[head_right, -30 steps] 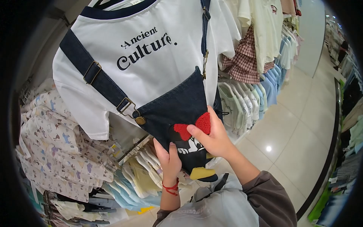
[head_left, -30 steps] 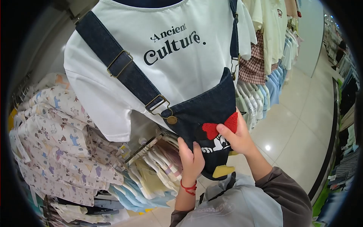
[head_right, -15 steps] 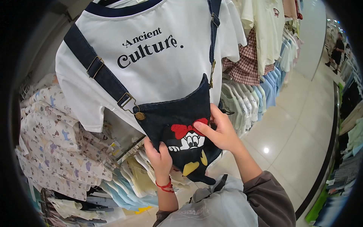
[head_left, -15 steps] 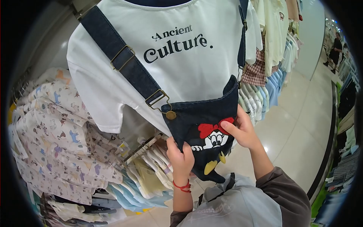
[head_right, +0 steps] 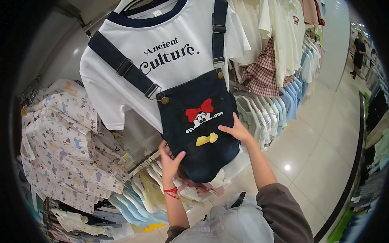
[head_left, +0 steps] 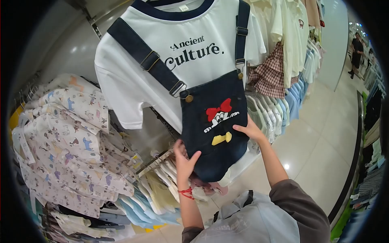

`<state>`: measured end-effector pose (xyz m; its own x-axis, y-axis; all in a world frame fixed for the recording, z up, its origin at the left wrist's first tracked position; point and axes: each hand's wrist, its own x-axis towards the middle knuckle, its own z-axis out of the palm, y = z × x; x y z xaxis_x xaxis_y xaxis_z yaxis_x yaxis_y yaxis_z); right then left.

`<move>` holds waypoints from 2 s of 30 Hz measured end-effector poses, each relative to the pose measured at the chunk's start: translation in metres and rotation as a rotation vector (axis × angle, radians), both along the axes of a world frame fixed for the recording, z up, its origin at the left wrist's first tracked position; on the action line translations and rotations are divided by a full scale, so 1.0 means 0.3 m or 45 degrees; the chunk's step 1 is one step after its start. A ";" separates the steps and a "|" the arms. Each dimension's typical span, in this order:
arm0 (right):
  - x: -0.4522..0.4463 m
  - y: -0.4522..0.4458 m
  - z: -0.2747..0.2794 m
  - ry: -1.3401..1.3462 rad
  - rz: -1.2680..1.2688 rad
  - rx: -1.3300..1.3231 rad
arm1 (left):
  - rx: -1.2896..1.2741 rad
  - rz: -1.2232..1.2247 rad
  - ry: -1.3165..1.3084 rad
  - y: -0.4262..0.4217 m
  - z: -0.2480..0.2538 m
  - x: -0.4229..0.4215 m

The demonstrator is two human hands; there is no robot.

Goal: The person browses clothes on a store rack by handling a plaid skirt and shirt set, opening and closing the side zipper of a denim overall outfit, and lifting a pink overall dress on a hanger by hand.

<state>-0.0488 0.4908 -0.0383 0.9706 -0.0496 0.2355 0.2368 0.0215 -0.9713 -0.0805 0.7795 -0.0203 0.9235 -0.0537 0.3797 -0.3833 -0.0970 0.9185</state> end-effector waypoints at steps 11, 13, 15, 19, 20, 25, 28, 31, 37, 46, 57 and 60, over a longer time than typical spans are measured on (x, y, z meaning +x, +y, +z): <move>-0.130 -0.091 -0.043 0.527 0.827 -0.256 | -0.299 0.174 0.257 -0.024 -0.129 -0.049; -0.190 -0.065 -0.041 0.501 0.744 -0.311 | -0.206 0.218 0.162 -0.006 -0.159 -0.048; -0.216 -0.066 -0.064 0.506 0.750 -0.271 | -0.110 0.259 0.065 0.031 -0.215 -0.042; -0.258 -0.087 -0.137 0.324 0.460 -0.092 | -0.034 0.287 0.059 0.065 -0.195 -0.090; -0.270 -0.093 -0.148 0.321 0.355 -0.100 | -0.049 0.313 0.070 0.061 -0.178 -0.096; -0.303 -0.097 -0.159 0.290 -0.004 -0.025 | -0.041 0.318 0.166 0.028 -0.159 -0.113; -0.313 -0.127 -0.208 0.164 0.045 0.184 | -0.130 0.067 0.232 0.052 -0.223 -0.116; -0.367 -0.172 -0.236 0.077 0.370 -0.200 | 0.086 -0.323 0.341 0.065 -0.226 -0.149; -0.446 -0.159 -0.414 0.508 0.387 -0.150 | 0.381 -0.380 0.571 0.001 -0.399 -0.215; -0.438 -0.271 -0.352 0.349 -0.433 -0.335 | 0.142 0.249 0.319 0.024 -0.518 -0.245; -0.322 -0.322 -0.311 0.214 -0.335 -0.677 | 0.376 0.316 0.329 0.004 -0.298 -0.226; -0.266 -0.277 -0.152 0.042 -0.240 -0.665 | 0.441 0.230 0.144 0.027 -0.246 -0.165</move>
